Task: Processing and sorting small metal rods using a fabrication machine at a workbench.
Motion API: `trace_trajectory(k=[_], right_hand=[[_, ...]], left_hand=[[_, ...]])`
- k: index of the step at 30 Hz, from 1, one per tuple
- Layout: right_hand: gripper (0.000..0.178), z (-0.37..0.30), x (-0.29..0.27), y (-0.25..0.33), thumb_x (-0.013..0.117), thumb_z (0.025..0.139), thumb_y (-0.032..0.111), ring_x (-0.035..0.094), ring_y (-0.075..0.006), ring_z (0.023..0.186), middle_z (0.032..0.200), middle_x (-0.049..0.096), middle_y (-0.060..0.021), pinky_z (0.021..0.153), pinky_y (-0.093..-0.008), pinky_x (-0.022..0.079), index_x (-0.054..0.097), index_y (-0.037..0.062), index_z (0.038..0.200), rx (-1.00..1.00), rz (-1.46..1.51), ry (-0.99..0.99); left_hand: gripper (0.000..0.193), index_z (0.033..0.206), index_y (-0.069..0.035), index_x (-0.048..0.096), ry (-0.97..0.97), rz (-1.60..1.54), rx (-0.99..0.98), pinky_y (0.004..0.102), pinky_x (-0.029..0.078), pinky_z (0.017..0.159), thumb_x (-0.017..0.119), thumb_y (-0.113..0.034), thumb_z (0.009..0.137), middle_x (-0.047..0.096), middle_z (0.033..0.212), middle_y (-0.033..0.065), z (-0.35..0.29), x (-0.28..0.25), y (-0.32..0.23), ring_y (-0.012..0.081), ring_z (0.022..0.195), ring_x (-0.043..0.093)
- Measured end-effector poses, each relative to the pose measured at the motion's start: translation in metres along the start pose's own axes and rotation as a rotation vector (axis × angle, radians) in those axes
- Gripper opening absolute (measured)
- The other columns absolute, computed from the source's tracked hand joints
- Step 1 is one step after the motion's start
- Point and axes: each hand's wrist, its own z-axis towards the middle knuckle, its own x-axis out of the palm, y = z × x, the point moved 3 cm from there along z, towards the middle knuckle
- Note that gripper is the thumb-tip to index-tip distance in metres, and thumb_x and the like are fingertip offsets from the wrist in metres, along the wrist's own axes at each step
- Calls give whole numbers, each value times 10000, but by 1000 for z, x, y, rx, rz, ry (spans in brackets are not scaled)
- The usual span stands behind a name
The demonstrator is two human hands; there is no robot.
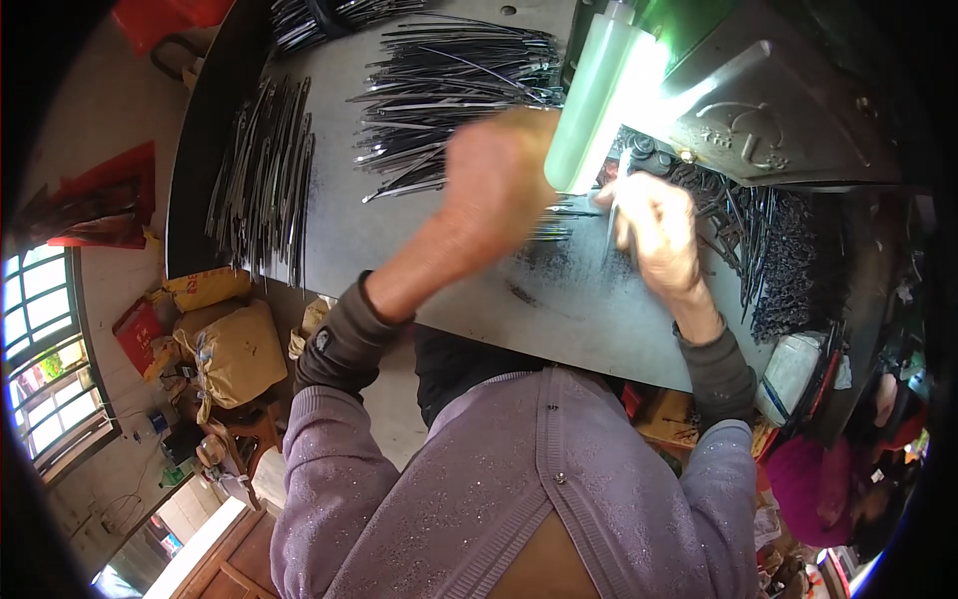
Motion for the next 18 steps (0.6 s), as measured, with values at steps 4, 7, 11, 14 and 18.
trace_trajectory(k=[4, 7, 11, 14, 18], right_hand=[[194, -12, 18, 17, 481, 859, 102, 447, -44, 469, 540, 508, 3, 462, -198, 378, 619, -33, 842, 18, -43, 208], [142, -32, 5, -1, 515, 830, 49, 486, -49, 508, 624, 537, -8, 460, -186, 409, 605, -22, 914, 74, 152, 130], [125, -65, -12, -17, 533, 777, -5, 533, -97, 577, 760, 531, -75, 504, -194, 447, 550, -22, 899, 75, 304, -44], [142, -78, -19, -11, 599, 689, -64, 544, -123, 618, 688, 519, -43, 531, -248, 463, 588, 12, 809, -181, -166, -101], [139, -91, -19, 0, 651, 618, -4, 476, -210, 515, 642, 482, -50, 453, -311, 386, 585, 26, 736, -478, -879, 137]], left_hand=[[117, 796, -27, 574, -23, 341, -1, 363, 422, 618, 618, -110, 726, 537, 715, 84, -1, -6, 38, 272, 684, 523], [138, 821, -27, 575, -99, 264, 60, 360, 420, 645, 616, -112, 721, 528, 702, 81, 2, -3, 39, 260, 723, 530], [165, 863, -22, 574, -41, -23, 197, 347, 434, 580, 605, -56, 704, 519, 701, 95, 10, 12, 31, 255, 645, 530], [199, 927, 11, 537, 57, -157, 264, 333, 442, 548, 563, 55, 735, 526, 743, 133, 7, 29, 15, 263, 619, 532], [252, 993, 35, 555, 177, -30, 203, 292, 445, 540, 541, 73, 744, 554, 749, 118, -3, 10, -20, 229, 605, 540]])
